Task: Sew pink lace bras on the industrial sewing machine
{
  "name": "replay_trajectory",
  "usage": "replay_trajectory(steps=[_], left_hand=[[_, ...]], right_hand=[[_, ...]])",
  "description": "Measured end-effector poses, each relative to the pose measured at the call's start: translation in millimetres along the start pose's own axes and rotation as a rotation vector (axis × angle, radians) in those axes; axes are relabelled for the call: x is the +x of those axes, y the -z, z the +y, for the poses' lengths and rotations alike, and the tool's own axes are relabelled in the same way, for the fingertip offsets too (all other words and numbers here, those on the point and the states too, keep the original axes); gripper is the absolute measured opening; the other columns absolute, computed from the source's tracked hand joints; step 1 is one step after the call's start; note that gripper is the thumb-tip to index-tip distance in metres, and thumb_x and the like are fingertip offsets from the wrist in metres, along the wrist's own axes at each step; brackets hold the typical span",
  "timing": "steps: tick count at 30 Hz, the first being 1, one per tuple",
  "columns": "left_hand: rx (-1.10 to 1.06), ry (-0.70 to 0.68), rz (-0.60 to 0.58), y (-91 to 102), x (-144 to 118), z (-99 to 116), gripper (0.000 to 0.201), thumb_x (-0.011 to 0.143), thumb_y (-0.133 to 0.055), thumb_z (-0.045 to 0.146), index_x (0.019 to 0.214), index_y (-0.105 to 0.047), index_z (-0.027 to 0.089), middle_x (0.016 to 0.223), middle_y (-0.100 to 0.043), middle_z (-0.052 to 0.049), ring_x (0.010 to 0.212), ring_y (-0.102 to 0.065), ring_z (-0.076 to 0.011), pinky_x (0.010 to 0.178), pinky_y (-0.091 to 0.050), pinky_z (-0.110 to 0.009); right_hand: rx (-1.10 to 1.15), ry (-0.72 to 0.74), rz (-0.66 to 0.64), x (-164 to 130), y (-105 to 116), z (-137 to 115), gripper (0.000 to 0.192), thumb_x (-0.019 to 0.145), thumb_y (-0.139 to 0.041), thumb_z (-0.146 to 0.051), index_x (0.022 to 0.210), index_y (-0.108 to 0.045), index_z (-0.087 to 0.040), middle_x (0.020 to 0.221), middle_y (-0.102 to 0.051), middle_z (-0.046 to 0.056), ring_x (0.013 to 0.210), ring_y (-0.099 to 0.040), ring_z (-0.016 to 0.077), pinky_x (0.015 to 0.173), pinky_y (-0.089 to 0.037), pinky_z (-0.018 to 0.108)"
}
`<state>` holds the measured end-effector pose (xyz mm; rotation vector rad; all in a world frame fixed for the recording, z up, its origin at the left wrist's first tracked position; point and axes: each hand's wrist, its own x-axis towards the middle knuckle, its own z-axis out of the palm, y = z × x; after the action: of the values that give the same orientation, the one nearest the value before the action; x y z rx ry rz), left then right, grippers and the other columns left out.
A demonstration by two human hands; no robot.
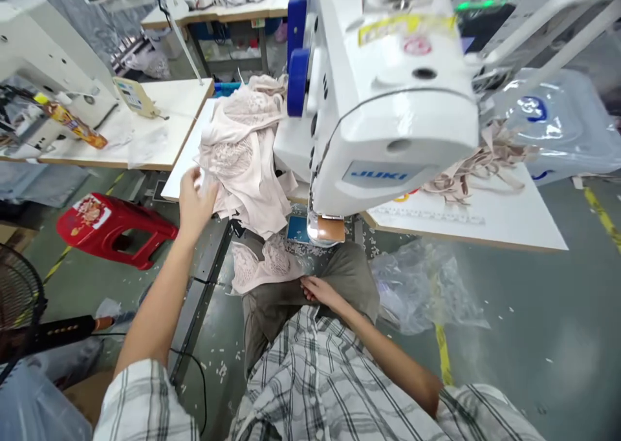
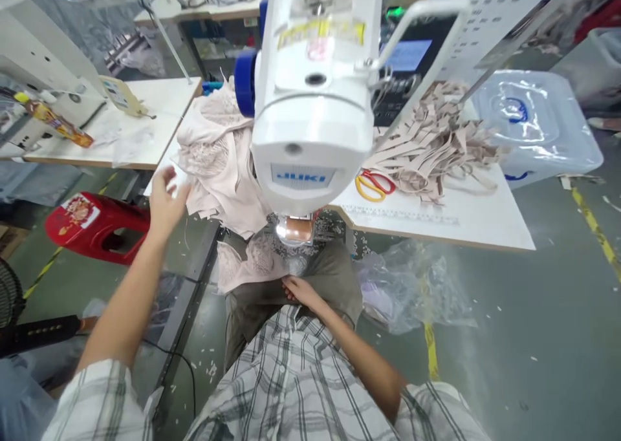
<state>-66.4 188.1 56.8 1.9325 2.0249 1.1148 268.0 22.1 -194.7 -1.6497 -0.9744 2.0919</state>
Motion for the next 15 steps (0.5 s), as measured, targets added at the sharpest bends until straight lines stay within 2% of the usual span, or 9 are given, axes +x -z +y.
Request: replay_trajectory(steps=[2, 4, 6, 7, 9, 12, 15], left_hand=[[-0.012, 0.009, 0.078, -10.5, 71.0, 13.2, 0.076, 0.083, -0.067, 0.048, 0.147, -0.043, 0.013, 0.154, -0.046, -0.019, 0.144, -0.046, -0.0289, 0.115, -0.042, -0.038], [0.074, 0.096, -0.022, -24.0, 126.7, 25.6, 0.075, 0.080, -0.070, 0.050, 0.140, -0.052, 0.009, 0.150, -0.052, -0.021, 0.143, -0.046, -0.0321, 0.118, -0.037, -0.037], [0.151, 0.223, -0.169, -35.0, 164.4, 35.9, 0.064, 0.082, -0.066, 0.054, 0.126, -0.063, 0.006, 0.135, -0.065, -0.020, 0.131, -0.057, -0.0341, 0.111, -0.042, -0.037], [0.171, 0.274, -0.216, -38.6, 177.4, 40.1, 0.061, 0.084, -0.063, 0.055, 0.120, -0.067, 0.006, 0.127, -0.070, -0.020, 0.124, -0.062, -0.0346, 0.106, -0.045, -0.037], [0.186, 0.334, -0.235, -41.4, 195.7, 46.7, 0.063, 0.086, -0.060, 0.059, 0.115, -0.069, 0.004, 0.121, -0.072, -0.022, 0.118, -0.065, -0.0365, 0.099, -0.049, -0.039], [0.198, 0.388, -0.218, -40.2, 212.8, 56.2, 0.074, 0.086, -0.062, 0.062, 0.122, -0.064, -0.002, 0.134, -0.063, -0.031, 0.128, -0.060, -0.0421, 0.101, -0.048, -0.044], [0.178, 0.360, -0.241, -42.0, 222.7, 71.8, 0.071, 0.077, -0.077, 0.050, 0.120, -0.065, -0.005, 0.136, -0.061, -0.034, 0.129, -0.059, -0.0448, 0.103, -0.047, -0.046]], right_hand=[[-0.020, 0.078, 0.028, -6.0, 2.6, -1.0, 0.047, 0.081, -0.067, -0.064, 0.074, -0.058, -0.018, 0.065, -0.059, -0.001, 0.059, -0.053, 0.0116, 0.056, -0.042, 0.024], [-0.026, 0.135, 0.053, -13.4, 5.6, -1.3, 0.055, 0.071, -0.065, -0.074, 0.074, -0.057, -0.019, 0.068, -0.060, 0.000, 0.061, -0.055, 0.0136, 0.059, -0.043, 0.027], [-0.026, 0.166, 0.074, -21.2, 9.4, -0.4, 0.061, 0.064, -0.062, -0.080, 0.075, -0.058, -0.020, 0.069, -0.059, 0.001, 0.062, -0.057, 0.0159, 0.063, -0.046, 0.032], [-0.025, 0.174, 0.086, -24.7, 11.4, 0.5, 0.062, 0.063, -0.061, -0.082, 0.075, -0.058, -0.021, 0.069, -0.059, 0.001, 0.063, -0.058, 0.0175, 0.065, -0.047, 0.034], [-0.022, 0.185, 0.109, -30.4, 14.8, 2.5, 0.060, 0.062, -0.060, -0.083, 0.075, -0.057, -0.024, 0.070, -0.059, 0.003, 0.065, -0.061, 0.0218, 0.067, -0.048, 0.039], [-0.013, 0.194, 0.132, -34.4, 15.9, 4.4, 0.056, 0.063, -0.058, -0.084, 0.072, -0.056, -0.029, 0.070, -0.057, 0.004, 0.067, -0.064, 0.0277, 0.067, -0.049, 0.045], [-0.002, 0.212, 0.137, -36.2, 11.2, 2.3, 0.056, 0.061, -0.060, -0.086, 0.070, -0.058, -0.031, 0.069, -0.057, 0.004, 0.067, -0.064, 0.0292, 0.068, -0.050, 0.047]])
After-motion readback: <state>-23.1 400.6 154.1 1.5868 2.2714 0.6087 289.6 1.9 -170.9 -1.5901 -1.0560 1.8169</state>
